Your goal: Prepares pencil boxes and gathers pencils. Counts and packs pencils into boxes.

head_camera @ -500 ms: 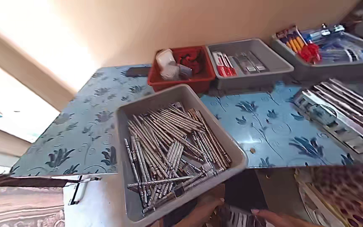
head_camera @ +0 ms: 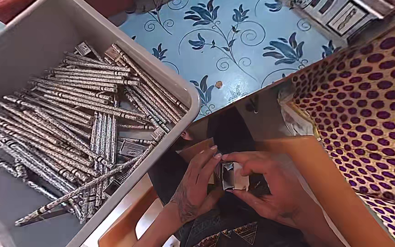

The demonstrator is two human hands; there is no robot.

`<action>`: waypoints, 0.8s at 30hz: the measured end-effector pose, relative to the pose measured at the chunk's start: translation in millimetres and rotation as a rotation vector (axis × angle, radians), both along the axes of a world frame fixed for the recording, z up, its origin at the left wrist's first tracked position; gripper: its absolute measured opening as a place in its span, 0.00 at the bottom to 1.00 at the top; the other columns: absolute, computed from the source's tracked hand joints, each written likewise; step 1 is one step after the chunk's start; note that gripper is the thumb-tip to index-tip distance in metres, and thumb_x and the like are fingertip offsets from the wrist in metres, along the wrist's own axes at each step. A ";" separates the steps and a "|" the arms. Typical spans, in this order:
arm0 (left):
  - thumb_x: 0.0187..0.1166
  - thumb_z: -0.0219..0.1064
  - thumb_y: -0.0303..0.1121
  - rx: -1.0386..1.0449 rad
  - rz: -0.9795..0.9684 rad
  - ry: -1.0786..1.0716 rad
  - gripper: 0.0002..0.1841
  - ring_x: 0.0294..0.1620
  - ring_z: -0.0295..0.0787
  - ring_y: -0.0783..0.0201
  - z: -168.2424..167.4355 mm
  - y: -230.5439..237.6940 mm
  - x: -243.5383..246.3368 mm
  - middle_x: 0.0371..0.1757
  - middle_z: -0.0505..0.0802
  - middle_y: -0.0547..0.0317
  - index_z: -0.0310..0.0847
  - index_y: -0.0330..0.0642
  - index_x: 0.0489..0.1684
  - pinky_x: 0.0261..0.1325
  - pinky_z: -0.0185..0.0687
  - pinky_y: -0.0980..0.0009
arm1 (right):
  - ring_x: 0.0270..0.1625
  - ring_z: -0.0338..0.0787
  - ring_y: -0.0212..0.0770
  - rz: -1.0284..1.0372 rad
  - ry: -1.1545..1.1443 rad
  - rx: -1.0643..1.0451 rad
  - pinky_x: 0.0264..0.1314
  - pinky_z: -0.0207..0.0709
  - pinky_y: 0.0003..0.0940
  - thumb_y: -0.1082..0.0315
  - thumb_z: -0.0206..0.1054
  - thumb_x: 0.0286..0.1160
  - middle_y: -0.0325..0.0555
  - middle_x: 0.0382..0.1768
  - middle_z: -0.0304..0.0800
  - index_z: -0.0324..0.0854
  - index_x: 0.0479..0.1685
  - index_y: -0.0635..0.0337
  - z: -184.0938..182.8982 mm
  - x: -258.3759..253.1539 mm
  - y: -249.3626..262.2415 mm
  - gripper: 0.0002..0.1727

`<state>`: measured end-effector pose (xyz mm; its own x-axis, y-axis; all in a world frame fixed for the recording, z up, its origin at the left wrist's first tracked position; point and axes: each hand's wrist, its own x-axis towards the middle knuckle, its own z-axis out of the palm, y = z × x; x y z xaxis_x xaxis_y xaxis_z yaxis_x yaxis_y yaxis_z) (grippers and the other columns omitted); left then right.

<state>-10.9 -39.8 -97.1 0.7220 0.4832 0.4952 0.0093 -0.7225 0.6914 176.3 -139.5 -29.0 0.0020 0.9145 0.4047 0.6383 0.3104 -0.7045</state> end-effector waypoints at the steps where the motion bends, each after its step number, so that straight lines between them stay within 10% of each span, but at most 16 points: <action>1: 0.83 0.68 0.48 -0.017 0.000 -0.022 0.32 0.83 0.72 0.60 2.6 -1.2 -0.8 0.77 0.79 0.44 0.61 0.42 0.80 0.85 0.64 0.67 | 0.70 0.86 0.34 0.013 0.006 -0.005 0.73 0.77 0.23 0.60 0.69 0.81 0.49 0.60 0.90 0.67 0.54 0.57 -1.9 -0.2 0.5 0.17; 7: 0.81 0.69 0.36 -0.029 0.059 -0.058 0.27 0.74 0.82 0.64 6.5 1.4 -4.2 0.67 0.88 0.43 0.67 0.33 0.74 0.82 0.70 0.69 | 0.71 0.86 0.33 0.050 0.010 -0.020 0.71 0.77 0.21 0.60 0.69 0.81 0.51 0.61 0.90 0.67 0.55 0.59 -8.2 2.0 4.9 0.18; 18: 0.81 0.70 0.44 0.185 0.168 -0.055 0.29 0.59 0.89 0.60 2.9 4.3 -6.1 0.56 0.89 0.43 0.67 0.35 0.72 0.70 0.78 0.74 | 0.70 0.84 0.31 0.035 -0.087 0.006 0.70 0.77 0.19 0.55 0.65 0.86 0.53 0.68 0.83 0.82 0.63 0.48 -16.8 3.4 11.5 0.15; 24: 0.83 0.67 0.42 0.276 0.185 0.020 0.15 0.53 0.91 0.56 12.8 5.4 -9.1 0.51 0.90 0.41 0.79 0.44 0.58 0.59 0.83 0.73 | 0.70 0.84 0.29 0.021 -0.057 0.092 0.70 0.78 0.18 0.58 0.65 0.86 0.49 0.66 0.82 0.80 0.51 0.53 -12.7 -2.1 15.4 0.10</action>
<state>-20.0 -34.4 -84.3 0.6453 0.4564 0.6126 0.1691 -0.8674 0.4681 174.2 -124.1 -41.7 -0.0418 0.8731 0.4858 0.6690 0.3856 -0.6354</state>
